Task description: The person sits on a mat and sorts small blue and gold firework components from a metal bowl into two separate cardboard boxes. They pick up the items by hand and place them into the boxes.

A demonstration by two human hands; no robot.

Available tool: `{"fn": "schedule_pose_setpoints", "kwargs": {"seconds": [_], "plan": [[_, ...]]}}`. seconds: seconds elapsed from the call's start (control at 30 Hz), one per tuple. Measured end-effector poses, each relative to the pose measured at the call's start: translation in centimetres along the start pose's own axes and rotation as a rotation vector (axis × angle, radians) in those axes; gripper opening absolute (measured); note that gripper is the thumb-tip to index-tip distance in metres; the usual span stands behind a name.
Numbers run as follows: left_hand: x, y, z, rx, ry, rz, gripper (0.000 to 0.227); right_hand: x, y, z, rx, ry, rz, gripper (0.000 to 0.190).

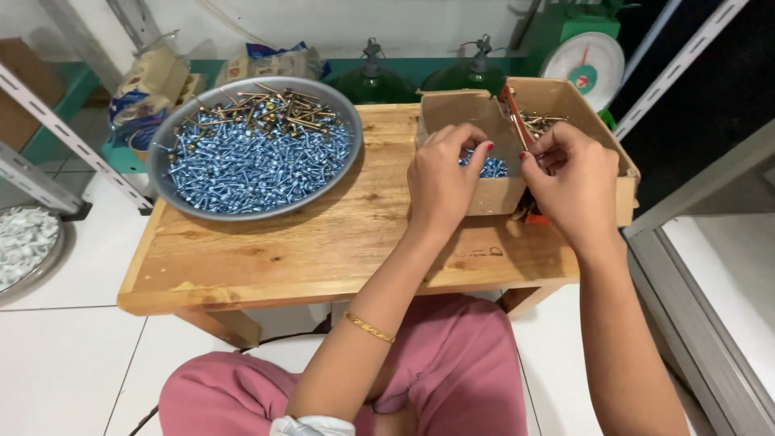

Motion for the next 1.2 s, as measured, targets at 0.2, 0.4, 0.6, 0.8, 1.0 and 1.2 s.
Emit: {"fn": "schedule_pose_setpoints", "kwargs": {"seconds": [0.2, 0.4, 0.6, 0.8, 1.0, 1.2], "plan": [[2.2, 0.7, -1.0, 0.067, -0.015, -0.04, 0.013, -3.7, 1.7, -0.3, -0.063, 0.082, 0.106, 0.004], [4.6, -1.8, -2.1, -0.062, -0.2, -0.303, 0.018, -4.6, 6.8, -1.6, 0.152, -0.079, 0.374, 0.01], [5.5, -2.5, -2.6, -0.122, -0.234, -0.364, 0.021, -3.9, 7.8, -2.3, 0.141, -0.08, 0.472, 0.008], [6.0, -3.1, -2.7, -0.073, -0.25, -0.396, 0.007, -4.1, 7.0, -2.4, 0.181, -0.136, 0.482, 0.014], [5.4, -2.7, -2.5, -0.101, -0.286, -0.36, 0.007, -3.9, 7.5, -1.9, 0.126, -0.079, 0.431, 0.014], [3.2, -1.0, -1.6, -0.007, -0.131, -0.123, 0.01, -3.5, 6.7, -0.8, 0.021, 0.073, 0.393, 0.012]]}}
Point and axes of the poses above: each hand's wrist, its own z-axis away from the middle knuckle, its own x-axis out of the palm, y = z × x, the point moved 3 cm from there along -z, towards the middle knuckle, and after that the axes turned 2 degrees about y, right-handed, at the moved point
